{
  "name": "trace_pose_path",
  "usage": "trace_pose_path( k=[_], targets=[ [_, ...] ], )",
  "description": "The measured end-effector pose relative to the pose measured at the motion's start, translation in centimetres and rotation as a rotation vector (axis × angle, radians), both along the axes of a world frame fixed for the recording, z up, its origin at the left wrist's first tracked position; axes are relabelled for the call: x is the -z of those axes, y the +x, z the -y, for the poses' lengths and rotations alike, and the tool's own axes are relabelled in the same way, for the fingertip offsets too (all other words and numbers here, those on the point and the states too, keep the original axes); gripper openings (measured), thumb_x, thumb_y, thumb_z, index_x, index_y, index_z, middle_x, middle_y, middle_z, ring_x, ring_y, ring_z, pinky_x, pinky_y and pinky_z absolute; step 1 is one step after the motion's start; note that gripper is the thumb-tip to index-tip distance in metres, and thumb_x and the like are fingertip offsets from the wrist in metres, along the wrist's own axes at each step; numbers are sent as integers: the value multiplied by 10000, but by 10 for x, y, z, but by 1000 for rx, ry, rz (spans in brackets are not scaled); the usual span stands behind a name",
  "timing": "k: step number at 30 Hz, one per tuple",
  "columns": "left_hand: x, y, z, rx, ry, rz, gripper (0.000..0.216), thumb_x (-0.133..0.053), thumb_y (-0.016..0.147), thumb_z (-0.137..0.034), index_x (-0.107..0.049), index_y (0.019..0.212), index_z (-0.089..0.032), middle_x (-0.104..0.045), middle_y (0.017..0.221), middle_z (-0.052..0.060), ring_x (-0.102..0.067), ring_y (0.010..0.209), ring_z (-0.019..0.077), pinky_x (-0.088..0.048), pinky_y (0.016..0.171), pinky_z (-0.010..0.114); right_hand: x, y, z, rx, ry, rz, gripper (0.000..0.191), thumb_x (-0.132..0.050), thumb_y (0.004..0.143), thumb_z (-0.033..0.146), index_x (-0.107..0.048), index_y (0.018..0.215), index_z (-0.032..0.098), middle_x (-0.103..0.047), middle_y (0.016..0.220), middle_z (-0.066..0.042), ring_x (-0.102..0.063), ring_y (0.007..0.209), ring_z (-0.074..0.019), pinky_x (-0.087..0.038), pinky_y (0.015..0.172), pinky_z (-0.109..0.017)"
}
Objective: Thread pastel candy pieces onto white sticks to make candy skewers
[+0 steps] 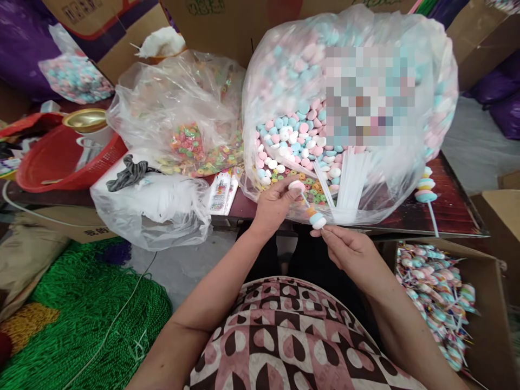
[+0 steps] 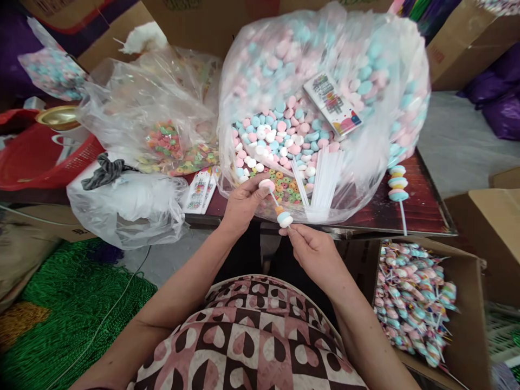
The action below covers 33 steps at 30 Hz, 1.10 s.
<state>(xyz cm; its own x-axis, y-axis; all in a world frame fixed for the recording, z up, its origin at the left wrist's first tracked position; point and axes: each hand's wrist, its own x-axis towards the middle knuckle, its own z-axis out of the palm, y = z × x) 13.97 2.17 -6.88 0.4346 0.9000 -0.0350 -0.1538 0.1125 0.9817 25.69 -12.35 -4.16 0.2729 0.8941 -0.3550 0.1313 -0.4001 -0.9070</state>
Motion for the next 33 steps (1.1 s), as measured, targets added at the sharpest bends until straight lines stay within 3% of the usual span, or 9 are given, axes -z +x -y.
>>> trace_pose_path(
  k=[4,9,13,17,21,28,33],
  targets=[
    [4,-1,2,-8,213,-93,321,-694,802,-419,-723,1059,-229,-728,1010,35,-669,818,155,-538,785,300,-7,-1,0,50,-20,-90,500,-548,834,558,-703,979,105,-303,436,91,-260,391,-78,-153,412,-229],
    [-4,-2,3,21,275,-125,223,-670,826,-338,-744,1014,-244,-728,1045,34,-664,936,173,-529,846,298,-5,2,0,73,3,-158,487,-586,820,568,-710,955,117,-302,437,89,-248,387,-67,-133,407,-225],
    [-9,-1,2,-7,172,-129,205,-680,814,-282,-746,1007,-257,-729,1012,22,-678,842,156,-530,794,276,-7,7,-1,95,41,-155,473,-600,822,566,-713,938,122,-319,426,84,-246,385,-65,-132,405,-225],
    [-4,2,0,-70,18,-113,240,-657,839,-311,-728,1060,-252,-721,808,6,-656,657,131,-527,675,255,-12,8,1,91,47,-115,479,-598,824,574,-714,941,124,-314,427,83,-249,386,-66,-126,404,-226],
    [-5,3,-2,-113,-31,-105,240,-636,859,-329,-725,1067,-246,-677,671,-1,-646,623,145,-514,611,253,-12,4,6,84,44,-120,479,-593,828,573,-715,957,128,-322,429,79,-263,386,-70,-132,405,-228],
    [-10,5,4,-56,-9,-73,236,-613,870,-288,-719,1075,-240,-706,836,10,-663,680,127,-535,650,242,-6,-3,2,89,17,-124,475,-585,822,581,-707,941,137,-289,435,88,-248,380,-74,-125,399,-229],
    [-10,3,7,29,-67,-20,287,-710,797,-272,-716,1082,-241,-720,866,16,-673,757,148,-547,737,280,-1,-1,2,80,33,-125,459,-563,850,563,-701,957,138,-298,440,88,-245,391,-73,-132,410,-230]
  ],
)
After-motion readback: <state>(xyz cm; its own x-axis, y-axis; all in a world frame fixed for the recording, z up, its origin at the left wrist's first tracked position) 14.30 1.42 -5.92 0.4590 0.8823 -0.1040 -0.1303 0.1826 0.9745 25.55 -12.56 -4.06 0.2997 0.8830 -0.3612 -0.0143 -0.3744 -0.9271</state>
